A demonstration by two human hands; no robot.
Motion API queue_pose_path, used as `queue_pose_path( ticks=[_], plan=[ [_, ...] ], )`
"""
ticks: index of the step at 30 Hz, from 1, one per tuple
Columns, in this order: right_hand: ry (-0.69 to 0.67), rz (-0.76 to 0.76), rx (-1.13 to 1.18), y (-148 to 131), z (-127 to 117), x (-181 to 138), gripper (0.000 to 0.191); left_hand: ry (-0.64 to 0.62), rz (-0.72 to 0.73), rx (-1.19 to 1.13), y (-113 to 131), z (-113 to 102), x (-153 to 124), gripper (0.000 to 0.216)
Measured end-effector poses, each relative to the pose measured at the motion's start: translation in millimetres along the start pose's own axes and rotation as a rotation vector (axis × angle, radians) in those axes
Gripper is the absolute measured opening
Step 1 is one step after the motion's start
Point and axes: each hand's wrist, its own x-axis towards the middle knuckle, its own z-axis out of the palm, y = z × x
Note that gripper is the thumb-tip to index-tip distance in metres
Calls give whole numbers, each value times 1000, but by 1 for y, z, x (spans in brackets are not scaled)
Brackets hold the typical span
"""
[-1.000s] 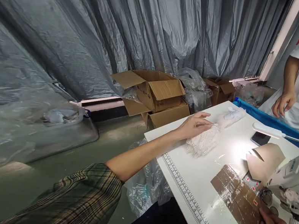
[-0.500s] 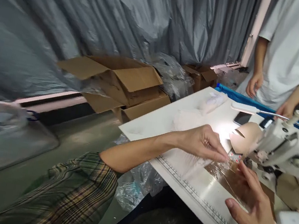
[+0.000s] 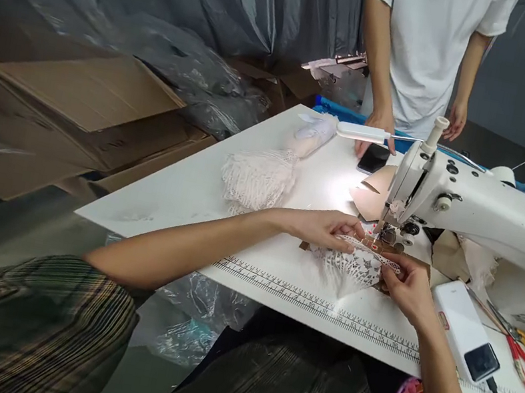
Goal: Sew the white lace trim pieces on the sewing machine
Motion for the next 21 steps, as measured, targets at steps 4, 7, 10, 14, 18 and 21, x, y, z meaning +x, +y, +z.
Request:
queue_pose_path(
  ticks=[4,7,10,14,18,21],
  plan=[
    [2,-81,-309,-7,5,7,48,78,-129,239,3,-7,6,49],
    [5,-195,-507,-15,5,11,46,63,-119,338,9,-11,17,50],
    [41,-194,-499,-15,3,16,44,93,-31,350,12,-11,27,38],
    [28,-177,-391,-5,3,23,36,197,48,414,7,-7,34,27],
    [133,-214,-403,2,8,26,34,391,42,755,-4,-1,44,27],
    [198,-237,-452,3,11,27,33,346,68,904,-12,0,58,23]
  ],
)
